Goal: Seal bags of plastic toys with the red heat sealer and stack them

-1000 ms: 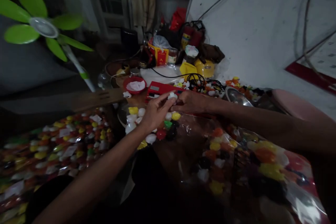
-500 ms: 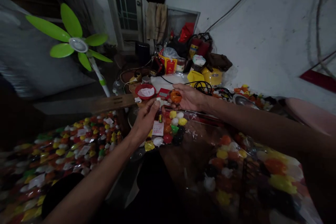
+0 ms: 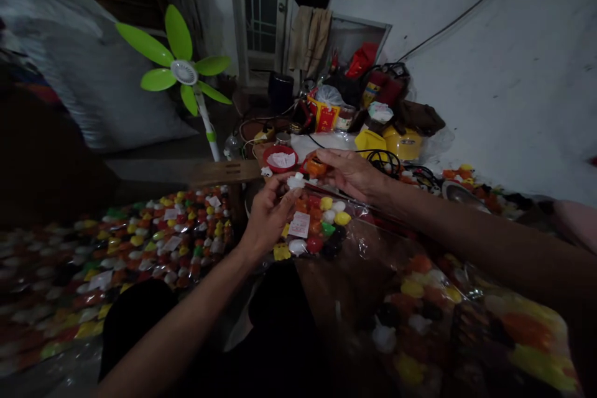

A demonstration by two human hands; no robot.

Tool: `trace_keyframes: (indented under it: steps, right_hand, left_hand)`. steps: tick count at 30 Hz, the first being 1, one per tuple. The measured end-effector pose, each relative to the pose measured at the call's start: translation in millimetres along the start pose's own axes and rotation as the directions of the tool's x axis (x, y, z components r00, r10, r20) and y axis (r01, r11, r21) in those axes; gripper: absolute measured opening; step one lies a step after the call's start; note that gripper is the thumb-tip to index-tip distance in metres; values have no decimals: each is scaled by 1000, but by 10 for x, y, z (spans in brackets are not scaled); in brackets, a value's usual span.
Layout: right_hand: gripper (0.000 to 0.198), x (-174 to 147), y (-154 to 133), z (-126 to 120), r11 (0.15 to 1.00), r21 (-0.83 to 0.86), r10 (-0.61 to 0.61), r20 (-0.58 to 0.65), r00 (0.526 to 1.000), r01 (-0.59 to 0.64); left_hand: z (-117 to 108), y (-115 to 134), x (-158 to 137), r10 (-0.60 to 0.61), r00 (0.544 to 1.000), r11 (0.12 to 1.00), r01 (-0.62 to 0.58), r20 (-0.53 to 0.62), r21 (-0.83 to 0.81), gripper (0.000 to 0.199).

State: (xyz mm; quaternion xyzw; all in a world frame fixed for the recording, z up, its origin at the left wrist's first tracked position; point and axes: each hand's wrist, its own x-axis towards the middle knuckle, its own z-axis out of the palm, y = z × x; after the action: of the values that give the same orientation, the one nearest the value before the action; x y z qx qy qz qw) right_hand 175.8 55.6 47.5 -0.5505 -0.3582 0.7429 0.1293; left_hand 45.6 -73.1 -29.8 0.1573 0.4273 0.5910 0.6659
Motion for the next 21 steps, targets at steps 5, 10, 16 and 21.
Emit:
trace_keyframes:
  steps: [5, 10, 16, 21]
  right_hand:
    - [19, 26, 88, 35, 991, -88, -103, -75, 992, 96]
    - [37, 25, 170, 21, 979, -156, -132, -4, 991, 129]
    - [46, -41, 243, -46, 935, -285, -180, 123, 976, 209]
    - [51, -150, 243, -44, 846, -416, -288, 168, 943, 332]
  left_hand:
    - [-22, -9, 2, -32, 999, 999, 32, 0, -9, 64]
    - [-8, -32, 14, -55, 998, 998, 55, 1, -41, 69]
    - [1, -10, 20, -82, 996, 996, 83, 24, -27, 71]
    - [-22, -8, -4, -31, 1000, 996, 31, 1, 86, 66]
